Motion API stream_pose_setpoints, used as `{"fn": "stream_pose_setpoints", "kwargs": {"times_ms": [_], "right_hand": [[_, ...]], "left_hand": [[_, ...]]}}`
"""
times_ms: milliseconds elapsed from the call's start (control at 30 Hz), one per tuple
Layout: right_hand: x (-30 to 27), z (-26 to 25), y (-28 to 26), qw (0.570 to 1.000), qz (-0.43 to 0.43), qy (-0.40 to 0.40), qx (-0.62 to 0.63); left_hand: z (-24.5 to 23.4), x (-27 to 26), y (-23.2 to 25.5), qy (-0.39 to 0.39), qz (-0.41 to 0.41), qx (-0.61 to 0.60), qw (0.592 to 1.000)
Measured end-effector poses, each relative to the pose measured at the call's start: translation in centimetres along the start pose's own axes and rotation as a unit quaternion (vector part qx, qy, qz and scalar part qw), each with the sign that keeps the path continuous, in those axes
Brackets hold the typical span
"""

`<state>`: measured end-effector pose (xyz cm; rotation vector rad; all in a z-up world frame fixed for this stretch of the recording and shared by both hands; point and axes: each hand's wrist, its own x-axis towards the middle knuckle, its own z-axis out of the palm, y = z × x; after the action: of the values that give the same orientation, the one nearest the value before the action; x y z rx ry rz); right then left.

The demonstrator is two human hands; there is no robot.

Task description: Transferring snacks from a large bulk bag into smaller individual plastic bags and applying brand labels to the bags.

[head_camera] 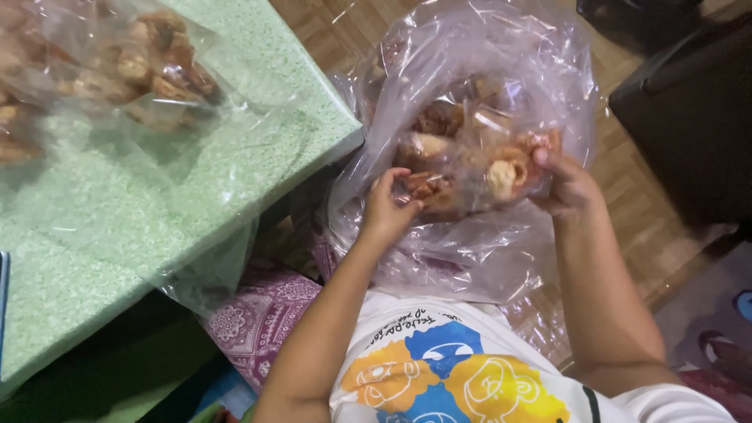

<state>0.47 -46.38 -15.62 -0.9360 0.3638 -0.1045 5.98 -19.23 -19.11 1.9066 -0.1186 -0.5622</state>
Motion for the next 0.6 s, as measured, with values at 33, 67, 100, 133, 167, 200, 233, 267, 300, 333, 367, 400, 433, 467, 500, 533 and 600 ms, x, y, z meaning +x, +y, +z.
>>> {"fn": "stream_pose_setpoints", "kwargs": {"times_ms": [33,67,100,133,167,200,233,267,300,333,367,400,433,467,500,533,600], "right_hand": [[0.6,-1.8,1.3,0.999,0.028,-0.02,0.02],[1.1,-3.5,2.8,0.997,0.058,-0.04,0.04],[0.4,-2.4,3.3,0.997,0.059,-0.043,0.04],[0.0,-1.2,3.7,0.99,0.07,-0.09,0.083],[-0.6,0.0,4.2,0.979,0.08,-0.136,0.126],[-0.9,2.4,3.6,0.978,0.084,-0.145,0.124],[-1.4,4.8,3.0,0.963,0.099,-0.208,0.137],[-2.0,7.2,2.5,0.944,0.116,-0.271,0.15],[-2.4,7.8,2.3,0.941,0.121,-0.279,0.149],[-2.7,8.3,2.2,0.949,0.11,-0.266,0.126],[-3.0,8.8,2.1,0.957,0.098,-0.252,0.104],[-2.5,9.0,2.4,0.955,0.101,-0.26,0.103],[-2.1,9.2,2.7,0.952,0.105,-0.267,0.109],[-1.5,9.4,2.9,0.949,0.109,-0.274,0.114],[-1.2,9.2,3.1,0.946,0.113,-0.281,0.113],[-1.0,9.1,3.3,0.943,0.117,-0.288,0.121],[-0.4,8.9,3.9,0.936,0.128,-0.301,0.13]], "left_hand": [[-0.7,-0.4,0.2,0.016,0.063,0.001,0.998],[-1.4,-0.9,0.4,0.032,0.124,0.002,0.992],[-1.5,-1.8,1.5,0.035,0.123,0.002,0.992],[-1.6,-2.7,2.7,0.061,0.177,-0.008,0.982],[-1.8,-3.6,3.9,0.086,0.23,-0.018,0.969],[-2.3,-3.7,3.9,0.095,0.23,-0.017,0.968],[-2.9,-3.9,3.8,0.051,0.266,-0.03,0.962],[-3.5,-4.1,3.7,0.007,0.3,-0.041,0.953],[-4.2,-4.9,4.3,0.017,0.3,-0.039,0.953],[-4.9,-5.6,4.8,0.027,0.306,0.007,0.952],[-5.6,-6.3,5.4,0.037,0.31,0.053,0.948],[-6.6,-7.6,6.4,0.045,0.309,0.055,0.948],[-7.5,-8.9,7.5,0.084,0.322,0.083,0.939],[-8.3,-10.1,8.6,0.123,0.334,0.11,0.928],[-9.1,-10.8,7.9,0.132,0.333,0.112,0.927],[-9.8,-11.6,7.1,0.281,0.362,0.243,0.855],[-11.8,-12.9,6.1,0.423,0.369,0.368,0.741]]}}
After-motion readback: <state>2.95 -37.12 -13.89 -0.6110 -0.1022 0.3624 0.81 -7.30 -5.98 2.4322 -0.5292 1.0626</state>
